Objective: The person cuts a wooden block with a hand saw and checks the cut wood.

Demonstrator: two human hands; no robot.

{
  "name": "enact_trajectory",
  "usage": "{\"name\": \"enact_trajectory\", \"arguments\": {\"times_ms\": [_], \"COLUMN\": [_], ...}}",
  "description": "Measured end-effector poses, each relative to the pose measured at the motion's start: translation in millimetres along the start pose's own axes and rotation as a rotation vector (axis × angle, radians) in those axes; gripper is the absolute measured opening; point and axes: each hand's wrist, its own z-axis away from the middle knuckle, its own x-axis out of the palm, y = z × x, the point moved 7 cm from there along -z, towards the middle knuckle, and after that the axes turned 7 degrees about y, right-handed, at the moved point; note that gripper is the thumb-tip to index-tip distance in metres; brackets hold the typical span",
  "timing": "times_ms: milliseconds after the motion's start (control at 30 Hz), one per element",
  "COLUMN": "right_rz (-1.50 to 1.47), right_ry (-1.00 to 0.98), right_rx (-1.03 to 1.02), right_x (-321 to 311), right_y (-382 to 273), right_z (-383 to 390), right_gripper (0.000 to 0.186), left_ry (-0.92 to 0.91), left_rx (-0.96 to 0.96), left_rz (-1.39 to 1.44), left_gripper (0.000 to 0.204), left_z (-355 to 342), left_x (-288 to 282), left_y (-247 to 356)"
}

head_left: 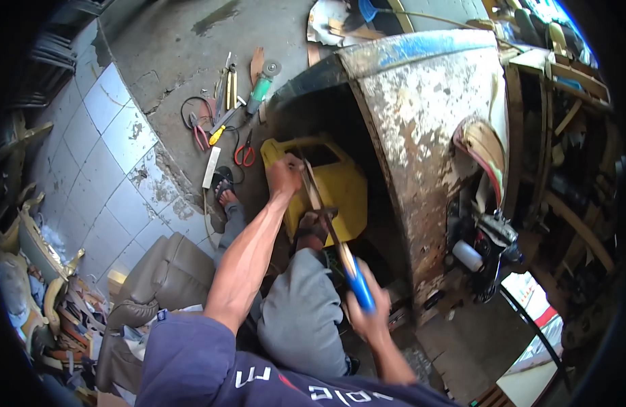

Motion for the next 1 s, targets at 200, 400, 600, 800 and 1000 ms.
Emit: {"name": "enact_trajectory", "arguments": {"times_ms": [200, 400, 600, 800, 1000], "right_rz": [-0.003, -0.061, 0.024, -0.006, 0.101], "right_ry": [0.035, -0.013, -0.006, 0.107, -0.053], "right_rx": [0.057, 0.107, 0.123, 0.093, 0.118], "right_x": [12, 71, -43, 72, -42], "right_y": [20, 25, -5, 26, -5], "right_z": [-34, -90, 52, -143, 59], "right_gripper": [0.055, 0.050, 0.058, 0.049, 0.056], "left_ry": [-0.055, -0.102, -0.148, -0.121, -0.151], "left_rx": [-0.033, -0.149, -0.195, -0.114, -0.186], "left_rz": [0.008, 0.044, 0.003, 0.062, 0.092], "left_gripper": [0.005, 0.004, 0.010, 0.007, 0.005], "left_z": [2, 12, 1, 3, 1], "left_x": [13, 29, 8, 32, 6], "left_y": [20, -42, 5, 16, -1]}}
